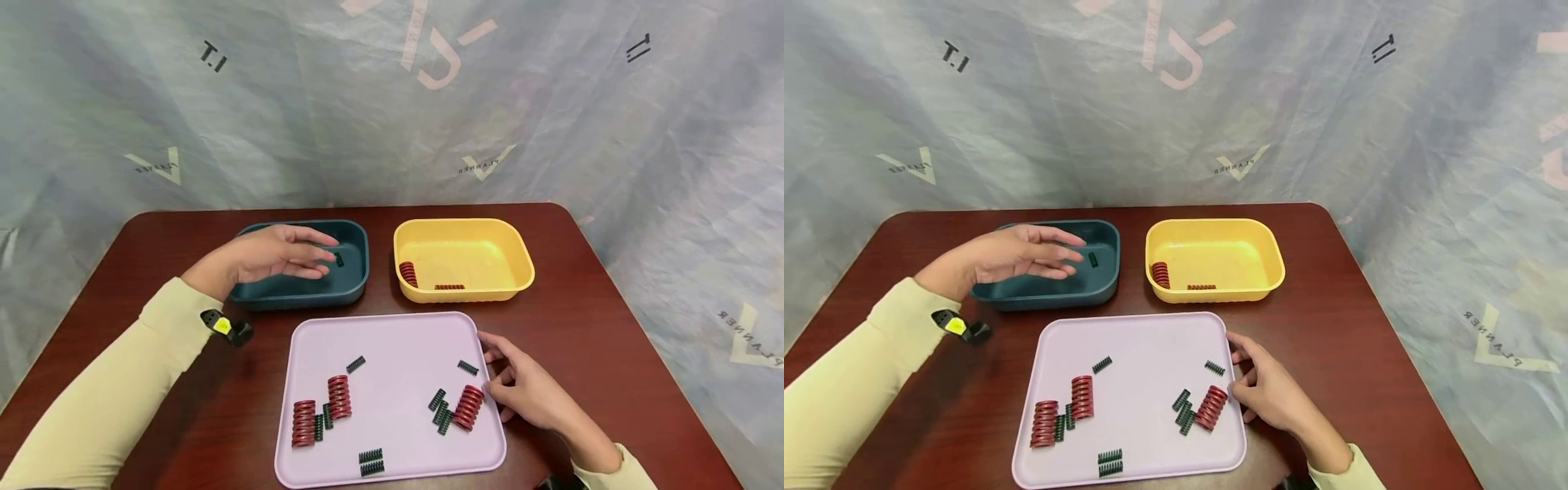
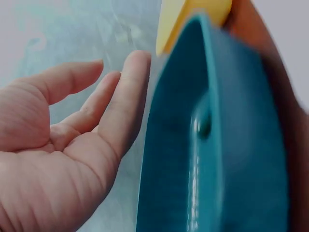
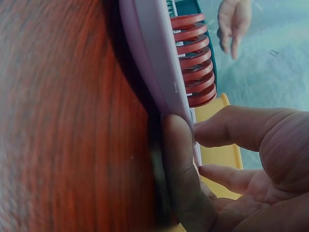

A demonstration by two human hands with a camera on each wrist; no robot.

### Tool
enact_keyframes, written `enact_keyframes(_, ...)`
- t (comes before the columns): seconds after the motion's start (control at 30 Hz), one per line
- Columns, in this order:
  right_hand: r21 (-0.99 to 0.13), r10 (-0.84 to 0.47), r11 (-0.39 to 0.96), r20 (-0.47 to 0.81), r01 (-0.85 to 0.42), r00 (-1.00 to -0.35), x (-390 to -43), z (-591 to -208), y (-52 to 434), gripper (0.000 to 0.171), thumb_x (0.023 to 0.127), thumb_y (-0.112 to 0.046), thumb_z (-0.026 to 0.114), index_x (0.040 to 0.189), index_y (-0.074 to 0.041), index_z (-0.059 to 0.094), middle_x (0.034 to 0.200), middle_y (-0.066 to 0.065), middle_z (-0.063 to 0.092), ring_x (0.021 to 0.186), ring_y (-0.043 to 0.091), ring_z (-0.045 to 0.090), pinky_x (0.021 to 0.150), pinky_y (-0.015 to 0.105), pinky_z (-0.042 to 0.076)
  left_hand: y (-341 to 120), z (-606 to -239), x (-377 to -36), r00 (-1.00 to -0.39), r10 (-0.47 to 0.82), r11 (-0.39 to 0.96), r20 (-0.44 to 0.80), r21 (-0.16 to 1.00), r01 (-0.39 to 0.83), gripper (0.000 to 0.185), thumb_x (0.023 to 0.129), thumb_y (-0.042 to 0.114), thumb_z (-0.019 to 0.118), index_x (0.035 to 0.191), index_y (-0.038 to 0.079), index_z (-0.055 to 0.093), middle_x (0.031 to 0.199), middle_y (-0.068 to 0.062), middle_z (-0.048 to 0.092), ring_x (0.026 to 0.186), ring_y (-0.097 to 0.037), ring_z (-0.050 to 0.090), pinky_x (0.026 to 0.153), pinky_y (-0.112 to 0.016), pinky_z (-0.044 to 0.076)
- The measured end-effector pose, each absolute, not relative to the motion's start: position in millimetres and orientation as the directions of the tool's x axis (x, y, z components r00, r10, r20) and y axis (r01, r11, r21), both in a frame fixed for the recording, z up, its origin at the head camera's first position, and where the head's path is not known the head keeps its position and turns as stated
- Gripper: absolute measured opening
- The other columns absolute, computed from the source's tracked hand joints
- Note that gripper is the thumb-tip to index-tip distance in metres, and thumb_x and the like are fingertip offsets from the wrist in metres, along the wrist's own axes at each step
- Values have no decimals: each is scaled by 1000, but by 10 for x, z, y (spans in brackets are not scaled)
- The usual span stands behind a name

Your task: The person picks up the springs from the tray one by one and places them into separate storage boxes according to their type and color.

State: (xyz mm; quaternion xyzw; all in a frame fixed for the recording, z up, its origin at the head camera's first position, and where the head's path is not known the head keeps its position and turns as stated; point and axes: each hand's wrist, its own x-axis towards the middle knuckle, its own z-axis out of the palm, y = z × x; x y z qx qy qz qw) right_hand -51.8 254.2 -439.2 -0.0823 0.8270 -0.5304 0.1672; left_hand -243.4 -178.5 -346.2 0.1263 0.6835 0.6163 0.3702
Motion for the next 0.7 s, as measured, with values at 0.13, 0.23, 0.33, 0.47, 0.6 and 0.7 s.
enact_keyframes(0.13, -906, -310, 423, -181, 35, -934, -507, -4400, 2542, 78, 89, 11, 66, 158, -5, 33, 127, 23, 49, 75, 22, 62, 45, 41, 58, -1650, -3488, -2225, -670, 668, 204, -324, 945, -254, 50, 104, 6, 60, 150, -7, 44, 140, -26, 58, 115, -34, 67, 97, -45, 56)
enact_keyframes(0.23, -905, -307, 424, -179, 34, -935, -502, -4401, 2536, 78, 88, 12, 65, 158, -5, 33, 127, 23, 49, 75, 22, 62, 45, 41, 58, -1558, -3528, -2084, -642, 695, 220, -324, 946, -239, 50, 103, 8, 62, 148, -6, 47, 139, -27, 58, 112, -33, 68, 95, -44, 58)
enact_keyframes(0.33, -905, -303, 423, -177, 34, -936, -491, -4407, 2541, 78, 88, 13, 64, 158, -5, 33, 127, 23, 49, 74, 22, 62, 45, 41, 58, -1460, -3585, -1964, -600, 723, 243, -343, 939, -243, 48, 102, 9, 64, 146, -5, 50, 138, -26, 59, 112, -34, 67, 93, -44, 59)
enact_keyframes(0.47, -906, -302, 423, -176, 34, -937, -487, -4412, 2545, 78, 88, 13, 63, 158, -5, 33, 127, 23, 49, 74, 21, 62, 45, 41, 58, -1355, -3682, -1838, -546, 746, 278, -381, 923, -264, 46, 101, 11, 66, 143, -3, 54, 136, -26, 60, 111, -36, 67, 91, -44, 60)
enact_keyframes(0.6, -906, -303, 423, -171, 28, -938, -495, -4417, 2546, 78, 88, 13, 64, 158, -5, 34, 126, 23, 49, 74, 21, 62, 44, 41, 58, -1299, -3783, -1756, -525, 740, 318, -420, 907, -277, 47, 101, 14, 68, 143, -3, 55, 134, -25, 62, 109, -36, 68, 88, -44, 61)
enact_keyframes(0.7, -906, -307, 422, -168, 23, -937, -505, -4418, 2544, 78, 88, 13, 64, 158, -5, 34, 126, 24, 49, 74, 22, 62, 44, 41, 58, -1296, -3865, -1716, -517, 729, 349, -449, 893, -284, 48, 101, 15, 68, 143, -3, 55, 133, -23, 64, 105, -33, 69, 86, -43, 62)
